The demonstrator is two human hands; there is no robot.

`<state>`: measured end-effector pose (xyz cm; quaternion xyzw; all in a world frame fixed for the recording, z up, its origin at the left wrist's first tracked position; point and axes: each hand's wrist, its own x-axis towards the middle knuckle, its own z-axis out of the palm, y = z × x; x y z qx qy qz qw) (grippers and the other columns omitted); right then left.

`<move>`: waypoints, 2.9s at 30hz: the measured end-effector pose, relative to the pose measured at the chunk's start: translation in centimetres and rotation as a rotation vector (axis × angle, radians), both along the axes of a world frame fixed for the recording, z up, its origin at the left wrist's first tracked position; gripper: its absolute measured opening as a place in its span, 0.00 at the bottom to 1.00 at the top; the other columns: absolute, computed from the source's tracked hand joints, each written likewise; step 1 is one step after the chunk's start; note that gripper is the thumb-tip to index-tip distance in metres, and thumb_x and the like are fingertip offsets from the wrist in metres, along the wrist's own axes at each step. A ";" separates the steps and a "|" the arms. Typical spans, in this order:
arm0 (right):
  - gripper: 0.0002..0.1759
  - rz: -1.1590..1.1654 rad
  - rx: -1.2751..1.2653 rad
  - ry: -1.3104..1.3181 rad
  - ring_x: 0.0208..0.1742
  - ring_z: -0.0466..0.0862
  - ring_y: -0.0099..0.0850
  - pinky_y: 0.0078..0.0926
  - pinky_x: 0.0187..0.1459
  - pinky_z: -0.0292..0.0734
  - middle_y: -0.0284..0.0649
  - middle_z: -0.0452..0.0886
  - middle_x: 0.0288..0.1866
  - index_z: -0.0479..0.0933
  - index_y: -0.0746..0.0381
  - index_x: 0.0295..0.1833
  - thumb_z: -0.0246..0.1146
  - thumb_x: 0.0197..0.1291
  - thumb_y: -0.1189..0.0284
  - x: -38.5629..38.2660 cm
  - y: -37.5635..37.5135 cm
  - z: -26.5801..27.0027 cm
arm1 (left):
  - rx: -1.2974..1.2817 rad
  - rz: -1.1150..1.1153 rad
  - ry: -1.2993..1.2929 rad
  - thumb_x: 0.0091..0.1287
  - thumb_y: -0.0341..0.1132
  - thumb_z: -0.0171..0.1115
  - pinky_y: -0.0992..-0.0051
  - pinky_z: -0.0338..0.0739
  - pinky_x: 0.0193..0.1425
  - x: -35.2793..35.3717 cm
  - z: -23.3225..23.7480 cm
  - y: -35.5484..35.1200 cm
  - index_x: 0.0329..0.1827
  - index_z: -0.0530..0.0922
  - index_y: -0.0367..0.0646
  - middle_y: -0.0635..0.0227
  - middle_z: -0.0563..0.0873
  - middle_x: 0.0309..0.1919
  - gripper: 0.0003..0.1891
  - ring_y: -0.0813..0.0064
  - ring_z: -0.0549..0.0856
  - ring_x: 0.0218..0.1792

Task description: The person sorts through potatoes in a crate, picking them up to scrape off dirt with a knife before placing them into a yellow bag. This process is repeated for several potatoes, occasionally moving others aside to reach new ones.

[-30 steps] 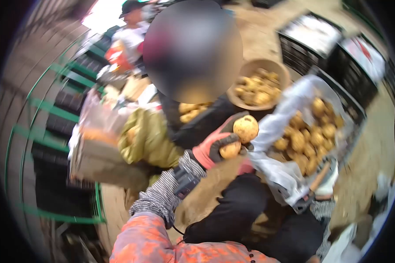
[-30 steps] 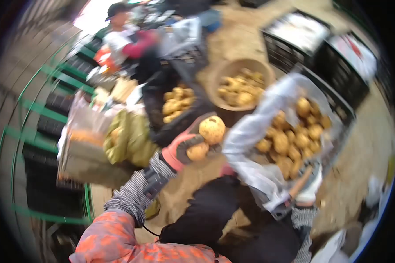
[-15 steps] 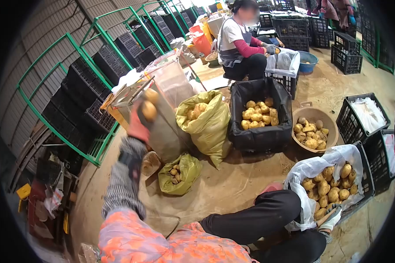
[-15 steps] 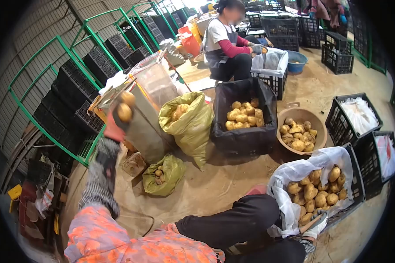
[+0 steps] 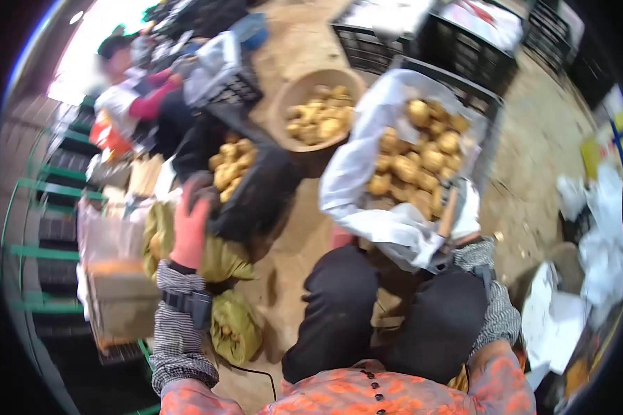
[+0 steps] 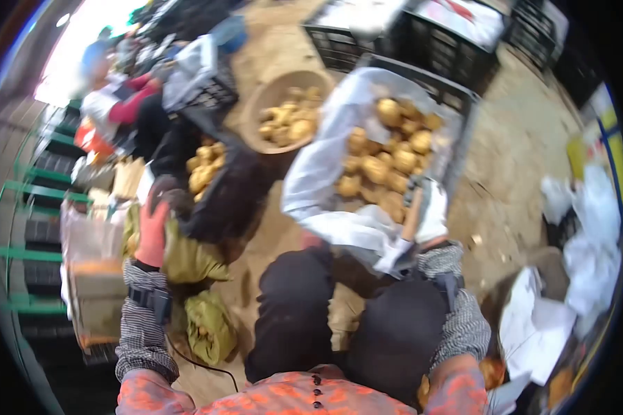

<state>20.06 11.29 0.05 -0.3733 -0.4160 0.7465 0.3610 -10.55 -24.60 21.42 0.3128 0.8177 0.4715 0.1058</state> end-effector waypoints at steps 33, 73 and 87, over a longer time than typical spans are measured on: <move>0.21 0.642 -0.424 -0.072 0.26 0.78 0.20 0.15 0.22 0.71 0.36 0.78 0.37 0.70 0.65 0.51 0.60 0.68 0.57 0.1 -0.7 2.0 | 0.357 -0.473 -1.685 0.77 0.48 0.44 0.60 0.74 0.66 11.6 -19.7 24.5 0.69 0.62 0.38 0.56 0.73 0.62 0.26 0.62 0.77 0.62; 0.13 0.641 -0.233 -0.081 0.24 0.78 0.19 0.15 0.19 0.72 0.34 0.77 0.29 0.68 0.68 0.47 0.54 0.63 0.70 -0.4 0.4 1.7 | -0.039 -0.466 -1.221 0.60 0.18 0.58 0.70 0.74 0.60 11.4 -19.5 23.8 0.73 0.58 0.43 0.60 0.70 0.60 0.36 0.69 0.74 0.60; 0.17 0.430 -0.218 -0.017 0.28 0.79 0.20 0.15 0.29 0.73 0.36 0.79 0.36 0.72 0.64 0.41 0.56 0.71 0.59 -0.9 0.8 2.5 | 0.087 -0.465 -1.545 0.73 0.53 0.51 0.67 0.74 0.60 11.8 -19.3 24.3 0.74 0.56 0.44 0.62 0.73 0.60 0.33 0.69 0.77 0.57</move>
